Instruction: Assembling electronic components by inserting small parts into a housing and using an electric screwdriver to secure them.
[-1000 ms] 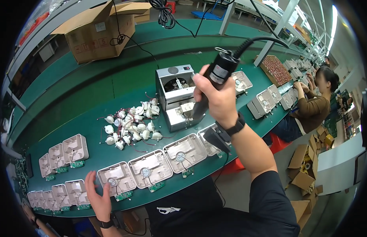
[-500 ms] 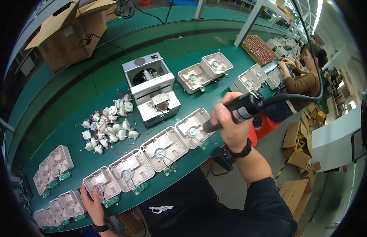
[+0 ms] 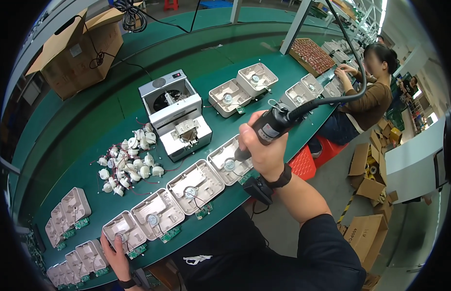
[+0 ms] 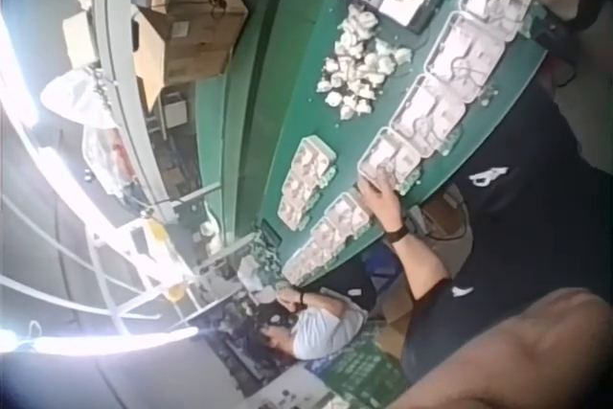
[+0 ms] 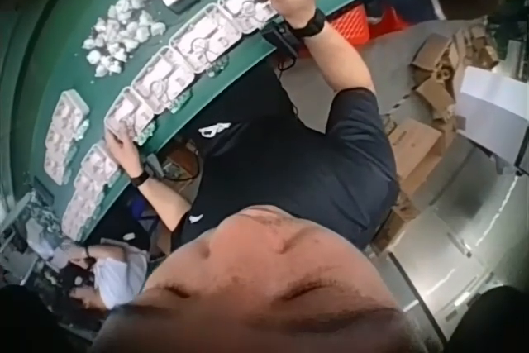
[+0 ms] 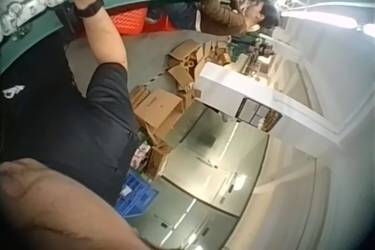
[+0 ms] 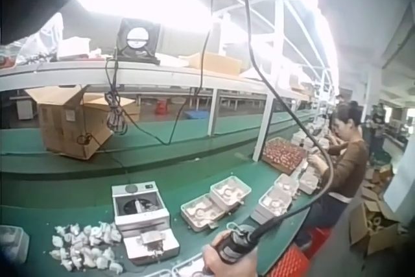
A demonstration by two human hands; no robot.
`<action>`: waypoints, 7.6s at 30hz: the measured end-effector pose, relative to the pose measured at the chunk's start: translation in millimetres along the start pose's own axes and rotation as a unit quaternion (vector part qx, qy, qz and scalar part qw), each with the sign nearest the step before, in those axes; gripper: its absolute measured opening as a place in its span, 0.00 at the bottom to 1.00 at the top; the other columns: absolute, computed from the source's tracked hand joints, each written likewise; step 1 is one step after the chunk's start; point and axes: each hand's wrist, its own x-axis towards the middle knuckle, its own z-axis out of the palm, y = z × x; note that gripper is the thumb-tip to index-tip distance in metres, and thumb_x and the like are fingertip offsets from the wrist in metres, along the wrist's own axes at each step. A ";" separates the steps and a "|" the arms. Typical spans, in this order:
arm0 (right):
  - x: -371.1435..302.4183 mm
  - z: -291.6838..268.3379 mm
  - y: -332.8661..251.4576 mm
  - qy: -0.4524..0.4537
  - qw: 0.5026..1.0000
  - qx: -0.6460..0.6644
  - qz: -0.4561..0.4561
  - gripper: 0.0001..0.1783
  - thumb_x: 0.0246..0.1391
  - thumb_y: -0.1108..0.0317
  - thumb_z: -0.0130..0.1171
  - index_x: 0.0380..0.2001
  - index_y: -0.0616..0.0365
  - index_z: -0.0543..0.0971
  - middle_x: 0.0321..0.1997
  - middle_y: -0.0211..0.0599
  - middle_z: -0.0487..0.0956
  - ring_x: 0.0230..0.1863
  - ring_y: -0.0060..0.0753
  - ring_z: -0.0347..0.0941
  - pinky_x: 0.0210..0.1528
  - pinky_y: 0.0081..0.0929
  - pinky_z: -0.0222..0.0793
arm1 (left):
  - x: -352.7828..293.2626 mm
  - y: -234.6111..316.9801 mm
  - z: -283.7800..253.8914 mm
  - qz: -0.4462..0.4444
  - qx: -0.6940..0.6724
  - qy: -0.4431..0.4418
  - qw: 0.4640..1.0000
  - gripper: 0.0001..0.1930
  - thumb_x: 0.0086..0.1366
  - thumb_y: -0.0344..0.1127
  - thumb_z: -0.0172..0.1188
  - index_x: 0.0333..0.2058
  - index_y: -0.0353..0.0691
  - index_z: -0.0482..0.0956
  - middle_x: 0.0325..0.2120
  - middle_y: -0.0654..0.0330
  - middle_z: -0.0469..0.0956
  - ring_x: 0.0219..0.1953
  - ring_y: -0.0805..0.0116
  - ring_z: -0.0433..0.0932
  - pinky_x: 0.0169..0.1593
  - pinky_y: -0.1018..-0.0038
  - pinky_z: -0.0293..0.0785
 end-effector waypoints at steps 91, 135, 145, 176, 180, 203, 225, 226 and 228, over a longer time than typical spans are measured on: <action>58.8 93.4 -45.9 -0.112 0.991 0.071 0.003 0.06 0.56 0.75 0.58 0.34 0.62 0.70 0.19 0.33 0.72 0.18 0.25 0.69 0.24 0.25 0.68 | -1.0 47.2 38.5 -0.001 -0.105 0.010 0.994 0.30 0.67 0.35 0.62 0.65 0.34 0.65 0.59 0.52 0.67 0.59 0.60 0.70 0.62 0.67 0.65; 61.5 105.3 -46.6 -0.129 0.991 0.046 0.002 0.07 0.58 0.73 0.58 0.35 0.63 0.70 0.20 0.33 0.72 0.18 0.25 0.70 0.24 0.24 0.67 | -0.2 44.8 39.0 0.003 -0.099 0.005 0.995 0.29 0.67 0.35 0.61 0.64 0.34 0.65 0.58 0.52 0.67 0.59 0.59 0.69 0.64 0.67 0.64; -18.1 80.1 -45.4 -0.215 0.975 0.053 0.032 0.12 0.57 0.77 0.56 0.41 0.61 0.65 0.23 0.36 0.73 0.22 0.25 0.70 0.26 0.25 0.68 | 1.2 44.9 37.3 0.010 -0.097 0.008 0.995 0.29 0.67 0.35 0.62 0.64 0.34 0.66 0.57 0.52 0.67 0.60 0.60 0.69 0.63 0.68 0.64; -20.3 68.1 -52.6 -0.207 0.971 0.117 0.025 0.13 0.56 0.78 0.54 0.42 0.59 0.64 0.23 0.36 0.73 0.22 0.24 0.69 0.28 0.26 0.69 | -17.5 64.1 -12.5 0.082 0.065 0.102 0.989 0.33 0.57 0.27 0.66 0.63 0.37 0.68 0.55 0.56 0.71 0.43 0.70 0.72 0.44 0.76 0.70; -34.0 82.1 -25.6 -0.164 0.977 0.125 0.061 0.11 0.57 0.76 0.54 0.42 0.60 0.65 0.23 0.36 0.74 0.23 0.24 0.70 0.29 0.26 0.70 | -39.3 97.8 -19.8 0.066 -0.082 0.110 0.988 0.30 0.54 0.23 0.66 0.58 0.34 0.72 0.52 0.56 0.73 0.41 0.72 0.73 0.44 0.76 0.71; -39.8 51.8 -129.6 -0.195 0.947 0.250 0.050 0.18 0.55 0.61 0.63 0.37 0.51 0.64 0.19 0.29 0.70 0.15 0.28 0.67 0.21 0.29 0.67 | -41.9 171.6 137.2 -0.244 -0.632 -0.385 0.627 0.15 0.76 0.42 0.50 0.52 0.38 0.75 0.39 0.64 0.79 0.38 0.77 0.76 0.40 0.81 0.72; -53.6 60.2 -114.4 -0.276 0.923 0.255 -0.087 0.20 0.55 0.62 0.66 0.37 0.53 0.63 0.18 0.29 0.72 0.14 0.28 0.70 0.20 0.27 0.71 | -47.1 176.5 120.4 -0.301 -0.645 -0.417 0.566 0.14 0.74 0.41 0.54 0.49 0.37 0.77 0.36 0.64 0.81 0.34 0.79 0.76 0.34 0.82 0.71; -52.7 60.4 -113.7 -0.277 0.923 0.252 -0.086 0.20 0.55 0.62 0.66 0.37 0.53 0.64 0.19 0.29 0.73 0.15 0.28 0.70 0.21 0.27 0.71 | -47.1 180.4 113.9 -0.296 -0.613 -0.439 0.586 0.13 0.74 0.39 0.55 0.49 0.36 0.77 0.36 0.63 0.81 0.33 0.79 0.76 0.34 0.81 0.72; -51.9 64.8 -109.1 -0.248 0.941 0.227 -0.034 0.19 0.56 0.64 0.65 0.37 0.54 0.63 0.21 0.31 0.73 0.17 0.27 0.70 0.24 0.28 0.71 | -46.4 176.1 90.1 -0.250 -0.569 -0.423 0.660 0.12 0.73 0.37 0.56 0.49 0.36 0.78 0.36 0.62 0.82 0.33 0.78 0.77 0.33 0.81 0.72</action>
